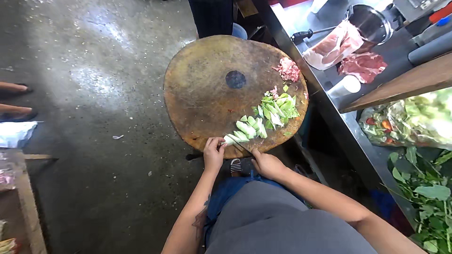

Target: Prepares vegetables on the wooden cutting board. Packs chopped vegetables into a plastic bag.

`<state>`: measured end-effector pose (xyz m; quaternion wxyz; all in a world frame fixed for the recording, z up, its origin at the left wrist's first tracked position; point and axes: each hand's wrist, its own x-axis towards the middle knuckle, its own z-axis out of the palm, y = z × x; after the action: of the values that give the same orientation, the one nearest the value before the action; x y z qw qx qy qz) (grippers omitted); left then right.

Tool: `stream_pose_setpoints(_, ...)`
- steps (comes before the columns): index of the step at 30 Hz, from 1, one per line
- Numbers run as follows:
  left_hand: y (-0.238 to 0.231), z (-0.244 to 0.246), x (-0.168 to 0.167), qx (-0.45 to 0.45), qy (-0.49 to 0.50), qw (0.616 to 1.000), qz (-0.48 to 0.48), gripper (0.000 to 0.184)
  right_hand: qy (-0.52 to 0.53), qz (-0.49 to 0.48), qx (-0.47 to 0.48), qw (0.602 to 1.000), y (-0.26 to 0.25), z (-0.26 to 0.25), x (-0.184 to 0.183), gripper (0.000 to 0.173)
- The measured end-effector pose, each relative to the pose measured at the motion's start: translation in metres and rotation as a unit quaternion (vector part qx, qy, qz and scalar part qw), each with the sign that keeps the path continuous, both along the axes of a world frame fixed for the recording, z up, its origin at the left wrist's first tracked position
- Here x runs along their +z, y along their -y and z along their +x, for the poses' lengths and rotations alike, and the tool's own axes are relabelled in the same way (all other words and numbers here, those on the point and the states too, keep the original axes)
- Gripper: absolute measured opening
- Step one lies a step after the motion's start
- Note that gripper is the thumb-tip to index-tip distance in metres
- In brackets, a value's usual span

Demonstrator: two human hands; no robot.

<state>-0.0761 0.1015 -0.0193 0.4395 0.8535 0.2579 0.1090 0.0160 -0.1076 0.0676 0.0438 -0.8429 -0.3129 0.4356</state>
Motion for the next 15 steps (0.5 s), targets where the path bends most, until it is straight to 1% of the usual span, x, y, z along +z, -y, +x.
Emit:
stream_pose_setpoints(4,0.001,0.002,0.003,0.004,-0.003,1.0,0.004,0.017,0.0,-0.029,0.013,1.0,-0.007,0.0,0.005,0.04)
stream_pose_setpoints(9,0.002,0.0,-0.002,0.008,0.019,1.0,0.004,0.015,-0.027,-0.058,0.012,0.998,-0.019,0.0,-0.008,0.041)
stream_pose_setpoints(11,0.001,0.002,-0.001,0.006,0.023,1.0,0.012,0.014,-0.055,-0.029,0.011,0.998,-0.016,0.006,-0.012,0.04)
stream_pose_setpoints(13,0.001,0.002,-0.001,0.008,0.028,0.999,0.018,0.013,-0.12,0.024,-0.003,0.993,-0.004,0.014,-0.011,0.039)
stream_pose_setpoints(14,0.001,0.001,-0.001,0.009,0.03,0.999,0.021,0.012,-0.134,0.054,-0.018,0.989,0.003,0.018,-0.009,0.039)
stream_pose_setpoints(15,0.001,0.001,-0.001,0.009,0.033,0.999,0.02,0.012,-0.127,0.083,-0.043,0.988,0.009,0.024,-0.003,0.041)
